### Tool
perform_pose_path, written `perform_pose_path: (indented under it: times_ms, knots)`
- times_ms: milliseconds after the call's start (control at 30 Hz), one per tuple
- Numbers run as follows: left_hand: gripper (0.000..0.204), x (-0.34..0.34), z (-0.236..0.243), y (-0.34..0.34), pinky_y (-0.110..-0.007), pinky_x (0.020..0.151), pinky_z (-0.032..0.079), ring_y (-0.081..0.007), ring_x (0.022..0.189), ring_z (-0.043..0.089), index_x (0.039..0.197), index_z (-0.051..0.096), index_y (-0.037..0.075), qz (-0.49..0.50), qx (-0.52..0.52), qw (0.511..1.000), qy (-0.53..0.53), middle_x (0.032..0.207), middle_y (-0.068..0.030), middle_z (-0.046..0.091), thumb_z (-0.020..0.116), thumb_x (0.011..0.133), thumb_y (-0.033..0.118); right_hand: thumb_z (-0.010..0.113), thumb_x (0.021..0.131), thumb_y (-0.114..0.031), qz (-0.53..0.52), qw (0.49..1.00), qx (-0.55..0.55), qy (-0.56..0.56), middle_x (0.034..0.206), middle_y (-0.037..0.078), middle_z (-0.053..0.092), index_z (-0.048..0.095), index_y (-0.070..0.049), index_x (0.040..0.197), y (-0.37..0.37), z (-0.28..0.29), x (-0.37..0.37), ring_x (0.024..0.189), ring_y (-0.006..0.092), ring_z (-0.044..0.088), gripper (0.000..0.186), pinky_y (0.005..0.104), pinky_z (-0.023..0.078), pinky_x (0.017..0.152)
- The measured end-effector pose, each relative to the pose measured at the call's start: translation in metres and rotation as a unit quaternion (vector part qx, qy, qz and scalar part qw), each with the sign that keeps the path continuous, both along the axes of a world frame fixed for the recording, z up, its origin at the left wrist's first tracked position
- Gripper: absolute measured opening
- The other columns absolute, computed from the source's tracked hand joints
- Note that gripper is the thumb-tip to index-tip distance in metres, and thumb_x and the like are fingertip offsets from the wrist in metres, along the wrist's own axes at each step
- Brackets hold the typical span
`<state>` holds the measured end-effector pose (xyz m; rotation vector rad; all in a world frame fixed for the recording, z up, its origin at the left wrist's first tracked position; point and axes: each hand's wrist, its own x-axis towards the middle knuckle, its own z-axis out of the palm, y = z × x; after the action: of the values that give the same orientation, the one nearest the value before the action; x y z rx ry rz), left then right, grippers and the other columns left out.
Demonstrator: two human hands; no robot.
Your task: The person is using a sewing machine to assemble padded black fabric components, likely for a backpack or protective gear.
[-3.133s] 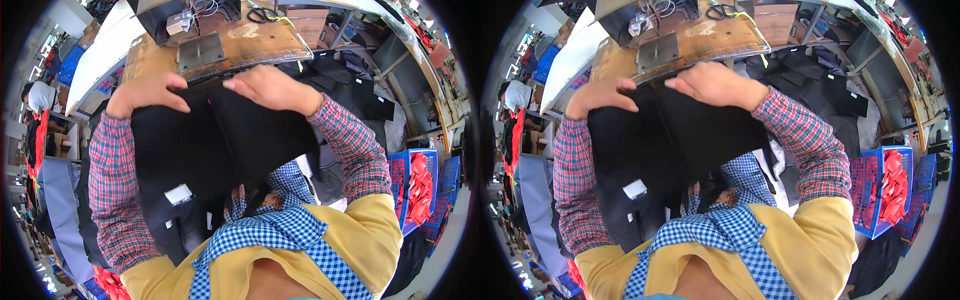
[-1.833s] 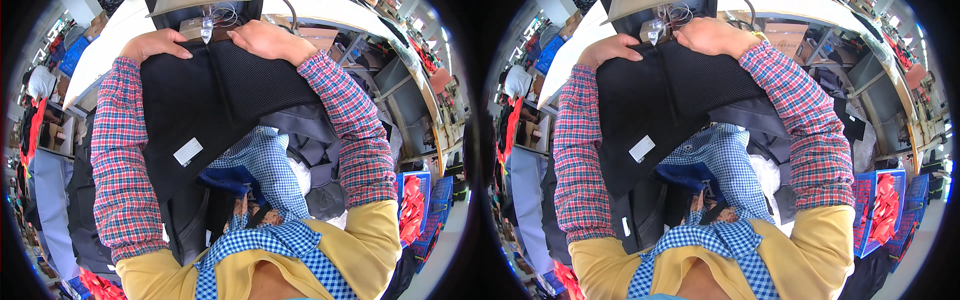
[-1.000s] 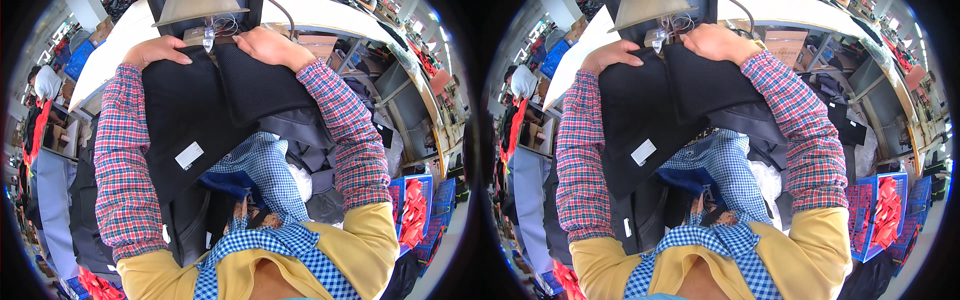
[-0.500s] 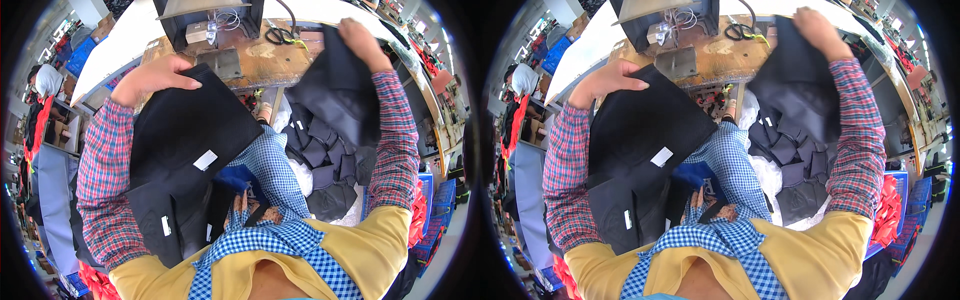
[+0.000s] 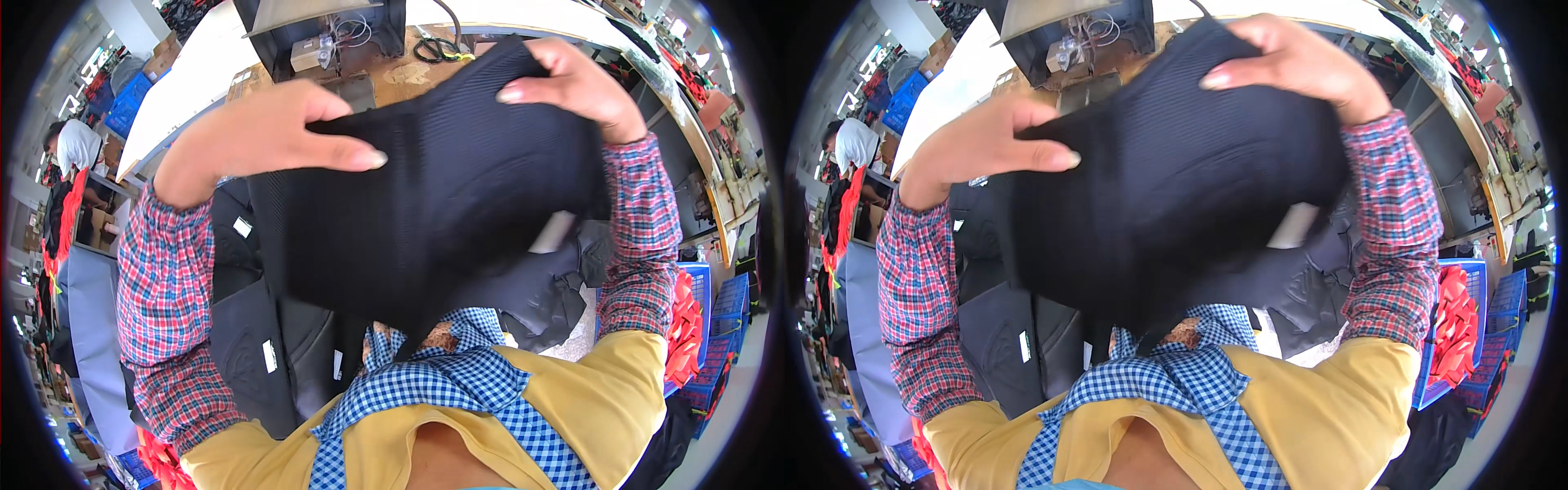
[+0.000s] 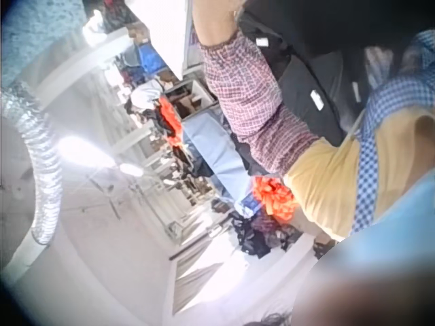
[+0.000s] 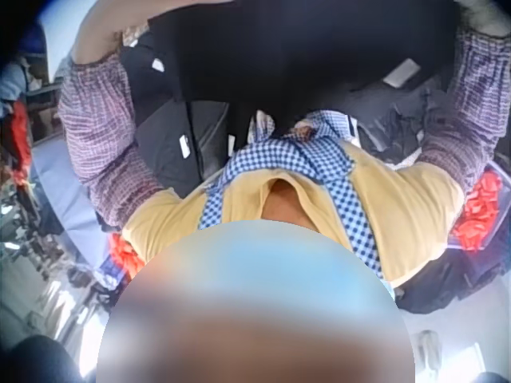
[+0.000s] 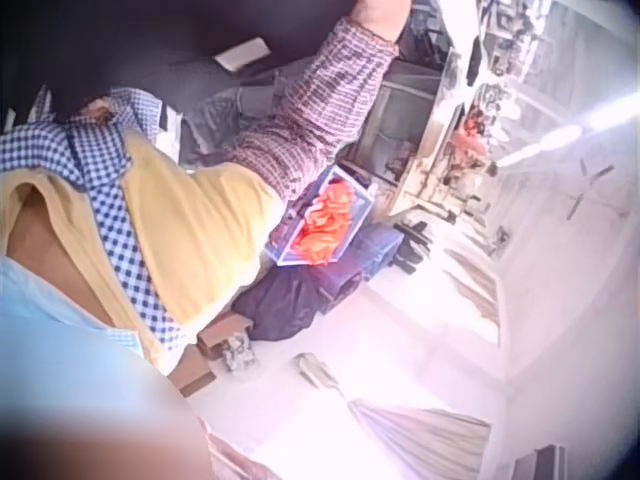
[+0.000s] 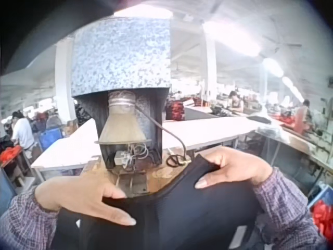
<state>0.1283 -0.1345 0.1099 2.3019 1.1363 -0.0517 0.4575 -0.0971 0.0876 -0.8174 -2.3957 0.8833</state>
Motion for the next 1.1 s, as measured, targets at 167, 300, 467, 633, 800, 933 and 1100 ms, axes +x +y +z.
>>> perform_pose_path:
  times_ms: [167, 300, 467, 633, 800, 933, 1100]
  knots:
    - [0.03, -0.002, -0.043, 0.003, -0.027, 0.066, 0.043, -0.0076, 0.072, 0.054, 0.088, 0.065, 0.0, -0.007, -0.078, 0.986, -0.147, 0.072, 0.0005, 0.057, 0.07, 0.086, 0.03, 0.07, 0.086, -0.022, -0.101, 0.97, 0.171, -0.144, 0.11, 0.01, 0.065, 0.06, 0.0, 0.117, -0.004, 0.003, 0.022, 0.101, 0.0203, 0.062, 0.039, 0.0313, 0.048, 0.09]
    - [0.034, 0.036, -0.062, 0.005, -0.03, 0.068, 0.045, -0.0176, 0.072, 0.058, 0.09, 0.065, -0.001, -0.085, 0.006, 0.987, -0.136, 0.075, -0.0104, 0.061, 0.07, 0.084, 0.032, 0.067, 0.085, -0.043, -0.004, 0.925, 0.377, -0.042, 0.117, 0.019, 0.061, 0.058, -0.004, 0.118, -0.014, -0.054, -0.038, 0.111, 0.0342, 0.056, 0.052, 0.0417, 0.044, 0.094]
    - [0.032, 0.013, -0.075, 0.022, -0.028, 0.068, 0.046, -0.0149, 0.072, 0.058, 0.097, 0.065, 0.0, -0.067, 0.021, 0.99, -0.125, 0.079, -0.0068, 0.062, 0.063, 0.09, 0.031, 0.059, 0.092, -0.037, 0.008, 0.976, 0.177, -0.129, 0.062, 0.016, 0.055, 0.063, -0.004, 0.083, -0.012, -0.084, -0.06, 0.058, 0.0349, 0.056, 0.034, 0.0403, 0.044, 0.055]
    - [0.031, -0.036, -0.087, 0.049, -0.018, 0.053, 0.036, -0.0028, 0.056, 0.044, 0.099, 0.064, 0.004, 0.176, -0.079, 0.946, -0.26, 0.068, 0.0063, 0.049, 0.058, 0.095, 0.034, 0.048, 0.096, -0.046, -0.071, 0.92, 0.342, -0.177, 0.068, 0.014, 0.061, 0.066, -0.008, 0.082, 0.024, -0.071, -0.056, 0.067, 0.034, 0.062, 0.045, 0.0425, 0.049, 0.058]
    - [0.032, -0.047, -0.107, 0.077, -0.019, 0.049, 0.032, -0.0029, 0.052, 0.039, 0.1, 0.064, 0.001, 0.228, -0.127, 0.905, -0.335, 0.064, 0.007, 0.044, 0.058, 0.095, 0.032, 0.045, 0.098, -0.045, -0.094, 0.892, 0.389, -0.21, 0.065, 0.014, 0.06, 0.066, -0.008, 0.08, 0.067, -0.078, -0.069, 0.066, 0.0347, 0.062, 0.046, 0.0445, 0.049, 0.059]
    - [0.031, -0.058, -0.117, 0.103, -0.021, 0.047, 0.031, -0.0047, 0.051, 0.038, 0.097, 0.064, 0.0, 0.282, -0.164, 0.864, -0.385, 0.064, 0.0067, 0.044, 0.06, 0.093, 0.031, 0.045, 0.098, -0.041, -0.089, 0.902, 0.35, -0.236, 0.067, 0.016, 0.061, 0.066, -0.005, 0.079, 0.095, -0.076, -0.078, 0.069, 0.0352, 0.062, 0.046, 0.045, 0.049, 0.063]
    - [0.027, -0.062, -0.126, 0.134, -0.023, 0.048, 0.03, -0.0046, 0.052, 0.035, 0.092, 0.061, 0.005, 0.3, -0.189, 0.847, -0.396, 0.063, 0.0077, 0.04, 0.057, 0.095, 0.032, 0.048, 0.098, -0.039, -0.072, 0.933, 0.29, -0.202, 0.081, 0.018, 0.068, 0.071, -0.003, 0.096, 0.128, -0.077, -0.087, 0.077, 0.0356, 0.065, 0.043, 0.0417, 0.052, 0.074]
